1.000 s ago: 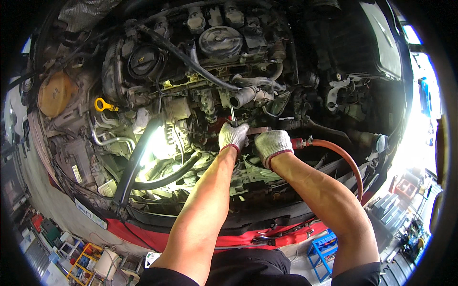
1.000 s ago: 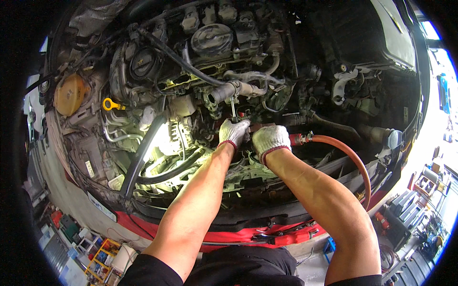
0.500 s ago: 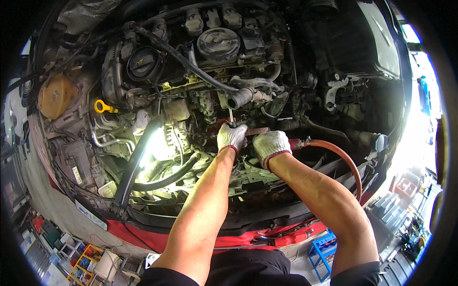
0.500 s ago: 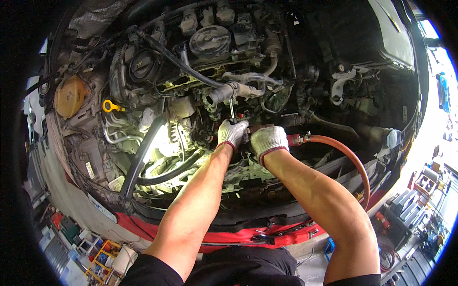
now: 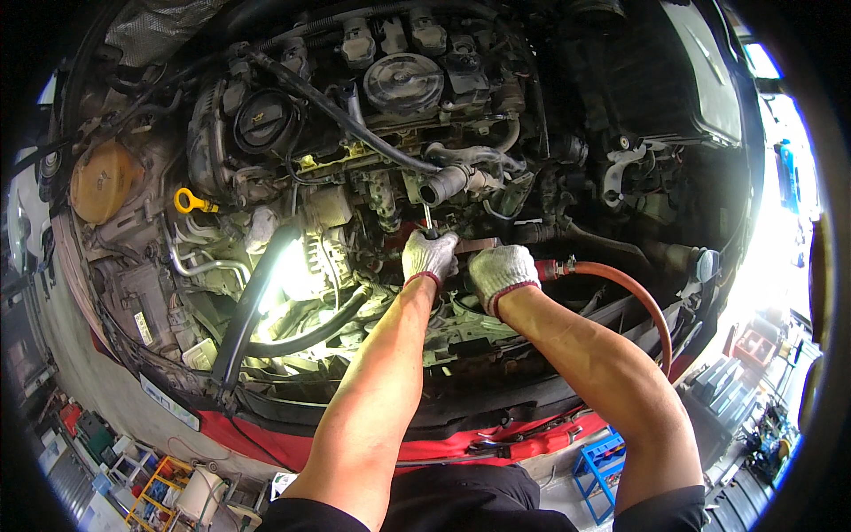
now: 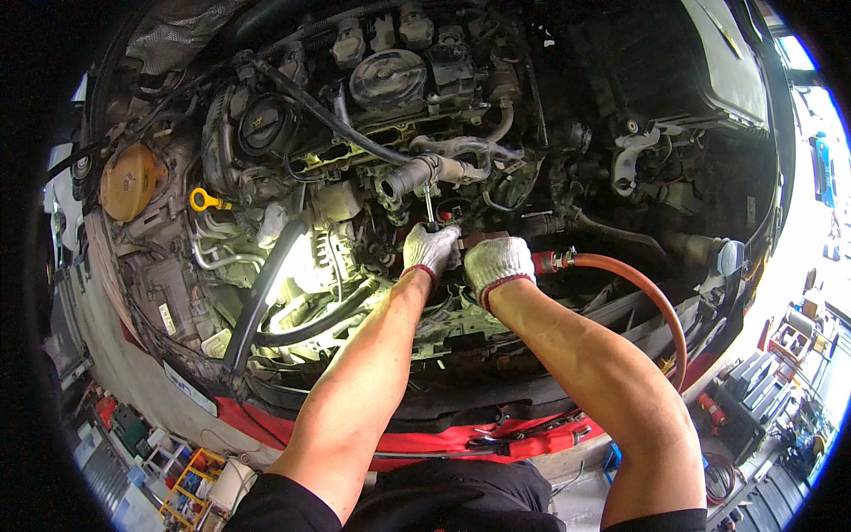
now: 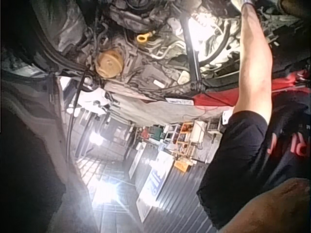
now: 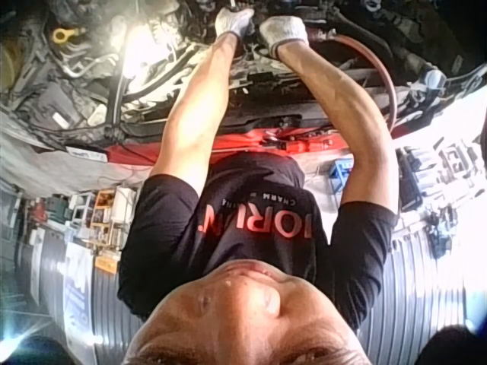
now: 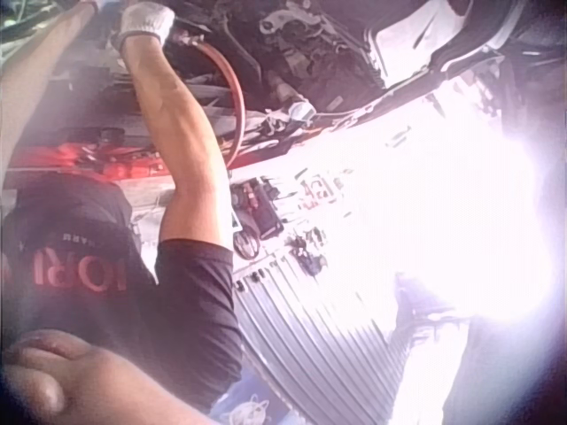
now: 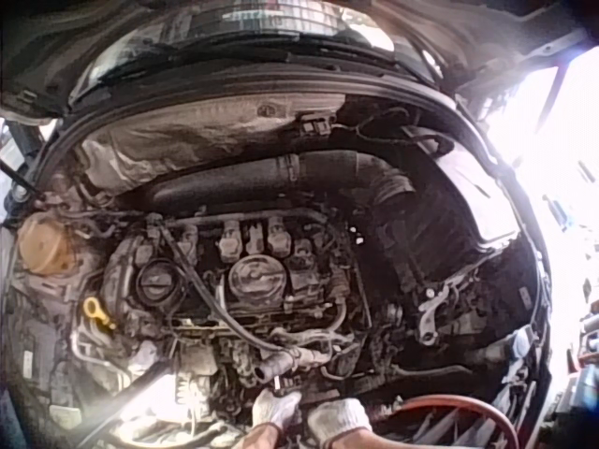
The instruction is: The person works on a car engine with the hood open, using a flashlight to illuminate the engine bay. They use a wrench to loosen bolts and a pneumatic impact wrench to remove components. The person also uses a spray can on engine parts and handles various tools and engine components throughout the process.
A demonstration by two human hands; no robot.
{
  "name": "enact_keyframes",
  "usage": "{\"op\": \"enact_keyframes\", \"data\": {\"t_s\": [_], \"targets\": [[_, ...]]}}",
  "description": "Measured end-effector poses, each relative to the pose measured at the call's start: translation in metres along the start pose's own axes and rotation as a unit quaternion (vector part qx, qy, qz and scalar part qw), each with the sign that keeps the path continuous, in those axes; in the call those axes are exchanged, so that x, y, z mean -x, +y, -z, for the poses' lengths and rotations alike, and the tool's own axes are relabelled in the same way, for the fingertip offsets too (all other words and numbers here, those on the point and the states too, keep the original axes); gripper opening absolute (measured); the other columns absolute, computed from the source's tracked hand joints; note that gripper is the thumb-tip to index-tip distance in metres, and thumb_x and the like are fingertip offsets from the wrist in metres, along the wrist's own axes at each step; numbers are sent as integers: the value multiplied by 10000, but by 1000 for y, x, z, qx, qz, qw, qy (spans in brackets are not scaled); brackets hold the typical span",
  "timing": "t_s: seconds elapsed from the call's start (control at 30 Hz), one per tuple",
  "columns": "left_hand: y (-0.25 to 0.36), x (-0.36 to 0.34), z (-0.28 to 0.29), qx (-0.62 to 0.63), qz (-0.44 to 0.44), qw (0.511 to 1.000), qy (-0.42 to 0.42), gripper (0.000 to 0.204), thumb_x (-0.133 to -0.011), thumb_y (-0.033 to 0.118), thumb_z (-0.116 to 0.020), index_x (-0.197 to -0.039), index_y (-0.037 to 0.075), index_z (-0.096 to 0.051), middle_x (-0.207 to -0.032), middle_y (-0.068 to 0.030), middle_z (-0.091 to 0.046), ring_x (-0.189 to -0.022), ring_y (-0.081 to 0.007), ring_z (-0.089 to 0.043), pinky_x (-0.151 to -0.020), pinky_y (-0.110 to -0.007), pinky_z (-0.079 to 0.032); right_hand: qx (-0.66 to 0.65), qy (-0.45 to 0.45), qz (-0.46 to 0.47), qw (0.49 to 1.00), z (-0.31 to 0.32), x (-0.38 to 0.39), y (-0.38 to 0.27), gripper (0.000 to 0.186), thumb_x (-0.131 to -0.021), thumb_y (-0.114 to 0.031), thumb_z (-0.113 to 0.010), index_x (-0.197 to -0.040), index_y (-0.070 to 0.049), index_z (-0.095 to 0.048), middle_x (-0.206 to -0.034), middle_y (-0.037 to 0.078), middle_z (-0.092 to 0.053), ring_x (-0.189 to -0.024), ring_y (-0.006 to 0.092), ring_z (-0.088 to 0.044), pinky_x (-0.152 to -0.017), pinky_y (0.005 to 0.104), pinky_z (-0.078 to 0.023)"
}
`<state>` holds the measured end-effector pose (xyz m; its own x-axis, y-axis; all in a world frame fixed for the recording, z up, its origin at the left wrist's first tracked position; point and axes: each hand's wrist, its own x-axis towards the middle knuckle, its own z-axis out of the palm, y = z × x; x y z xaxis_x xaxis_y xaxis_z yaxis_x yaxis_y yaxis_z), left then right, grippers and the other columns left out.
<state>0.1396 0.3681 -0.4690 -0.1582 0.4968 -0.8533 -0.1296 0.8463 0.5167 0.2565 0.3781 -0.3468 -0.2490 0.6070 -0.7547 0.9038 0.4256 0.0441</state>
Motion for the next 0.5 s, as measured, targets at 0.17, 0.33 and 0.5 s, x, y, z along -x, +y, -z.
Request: {"op": "enact_keyframes", "data": {"t_s": [0.17,0.33,0.5], "targets": [[8,7,-2,-4,3,1000,9,292,-789,183,-732,-912,-8,-550,-642,-105,-622,-495,-205,-625,-455,-346,-528,-5,-1,-4,1000,-2,-1,0,240,-905,-166,-568,-1011,-92,-769,-1008,114,-754,-936,280,-733,-733,409,-573],[10,10,-3,-1,6,1000,18,230,-790,131,-747,-890,17,-574,-677,-93,-657,-504,-174,-605,-446,-326,-489,-11,-3,-3,1000,-5,-3,2,239,-907,-169,-566,-1006,-94,-770,-1010,114,-753,-934,285,-732,-734,408,-572],[10,9,1,11,1,1000,10,288,-794,184,-731,-909,5,-538,-654,-108,-616,-491,-210,-617,-444,-350,-518,-13,13,-5,1000,-5,-3,-2,233,-902,-173,-573,-997,-96,-773,-999,112,-753,-922,286,-731,-734,409,-571]]}}
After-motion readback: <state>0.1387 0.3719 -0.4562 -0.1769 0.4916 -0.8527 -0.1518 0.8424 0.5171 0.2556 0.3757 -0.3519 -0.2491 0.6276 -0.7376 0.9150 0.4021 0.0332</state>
